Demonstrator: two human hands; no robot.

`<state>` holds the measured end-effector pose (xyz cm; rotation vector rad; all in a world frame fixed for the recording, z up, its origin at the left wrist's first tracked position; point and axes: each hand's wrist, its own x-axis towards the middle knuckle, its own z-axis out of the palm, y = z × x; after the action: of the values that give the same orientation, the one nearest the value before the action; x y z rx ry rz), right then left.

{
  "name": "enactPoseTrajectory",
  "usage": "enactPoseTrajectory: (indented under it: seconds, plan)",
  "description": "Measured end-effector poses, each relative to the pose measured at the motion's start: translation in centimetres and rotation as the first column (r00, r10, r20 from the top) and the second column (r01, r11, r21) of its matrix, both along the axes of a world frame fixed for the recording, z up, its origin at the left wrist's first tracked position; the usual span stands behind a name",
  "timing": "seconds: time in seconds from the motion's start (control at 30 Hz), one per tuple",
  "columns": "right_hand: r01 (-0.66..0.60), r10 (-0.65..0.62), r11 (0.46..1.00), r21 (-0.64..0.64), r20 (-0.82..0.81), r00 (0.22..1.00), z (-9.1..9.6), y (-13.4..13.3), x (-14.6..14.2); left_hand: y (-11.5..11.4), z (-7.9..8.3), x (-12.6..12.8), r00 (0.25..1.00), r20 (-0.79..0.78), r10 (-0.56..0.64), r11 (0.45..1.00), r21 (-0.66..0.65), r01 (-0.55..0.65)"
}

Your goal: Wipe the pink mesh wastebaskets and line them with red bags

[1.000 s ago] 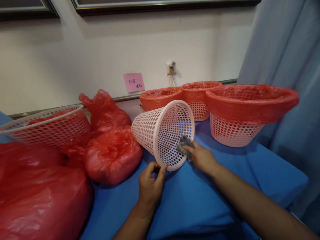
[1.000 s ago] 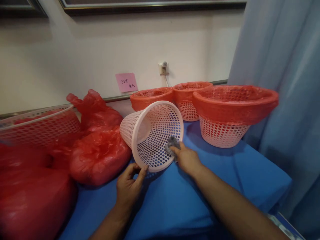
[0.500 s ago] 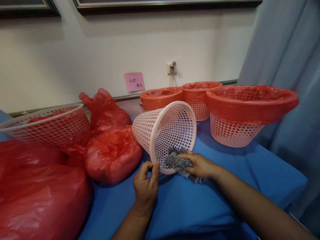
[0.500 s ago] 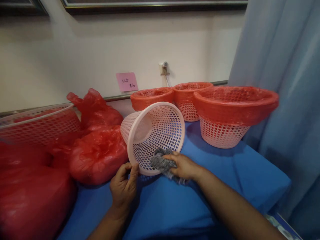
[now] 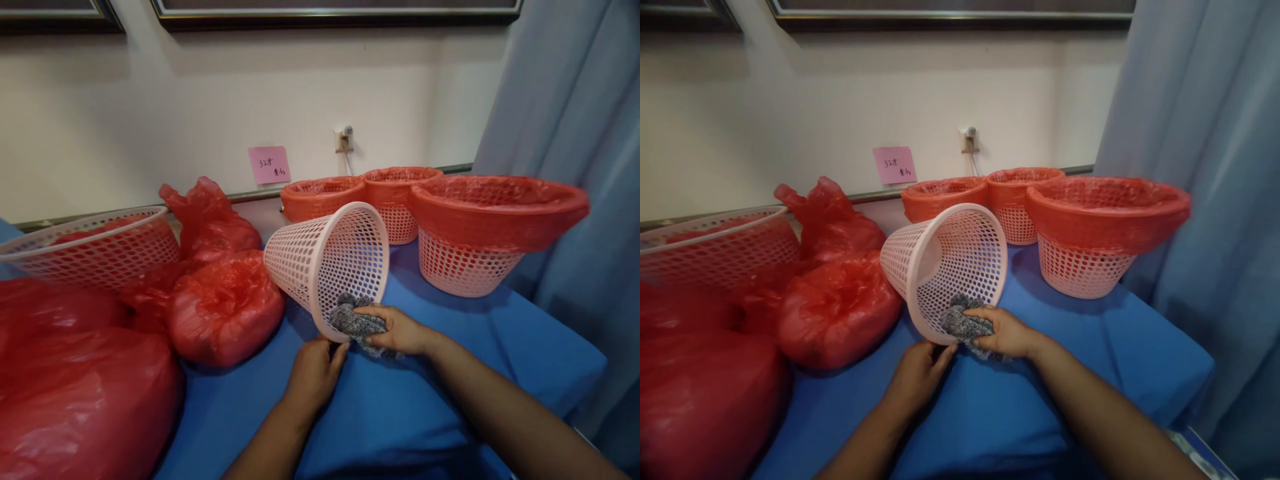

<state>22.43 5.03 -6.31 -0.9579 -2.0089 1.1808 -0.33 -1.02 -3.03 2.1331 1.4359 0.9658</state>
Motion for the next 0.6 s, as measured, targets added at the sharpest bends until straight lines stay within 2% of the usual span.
enactPoseTrajectory:
  seconds: [0.07,0.13,0.17,0.23,0.3,0.33,0.4,0.47,0.53,0.6]
  plan:
    - [-0.033,0.032,0.999,-0.037,-0.021,0.999,0.0,0.2,0.1,-0.1,0.2,0.0,0.999,0.030,-0.018,1.000,0.003,0.018]
    - [0.119,-0.127,0.990,0.070,0.125,0.984,0.1,0.7,0.8,-0.3,0.7,-0.1,0.995,0.100,0.017,0.996,0.090,-0.026]
    - [0.220,-0.247,0.964,0.147,0.206,0.947,0.2,1.0,1.3,-0.5,1.0,-0.2,0.988,0.144,0.048,0.987,0.148,-0.069]
    - [0.398,-0.472,0.876,0.273,0.312,0.825,0.4,1.6,2.3,-0.7,1.5,-0.3,0.961,0.250,0.115,0.952,0.250,-0.179]
    - [0.481,-0.580,0.811,0.332,0.350,0.736,0.6,1.9,2.8,-0.8,1.8,-0.4,0.929,0.343,0.141,0.922,0.297,-0.250]
    - [0.486,-0.593,0.801,0.349,0.356,0.722,0.6,1.8,2.8,-0.8,1.8,-0.4,0.921,0.366,0.135,0.919,0.302,-0.255]
    - [0.426,-0.551,0.825,0.371,0.363,0.751,0.7,1.3,2.3,-0.6,1.6,-0.3,0.930,0.351,0.111,0.933,0.286,-0.219]
    - [0.305,-0.419,0.888,0.344,0.330,0.846,0.6,0.6,1.3,-0.5,1.3,-0.3,0.956,0.279,0.095,0.956,0.243,-0.165]
    - [0.181,-0.227,0.958,0.224,0.202,0.953,0.5,-0.1,0.4,-0.3,1.0,-0.2,0.976,0.203,0.082,0.974,0.193,-0.122]
    - [0.052,-0.052,0.999,0.009,-0.001,0.999,0.4,-0.3,0.0,-0.1,0.7,-0.2,0.983,0.171,0.063,0.985,0.145,-0.089]
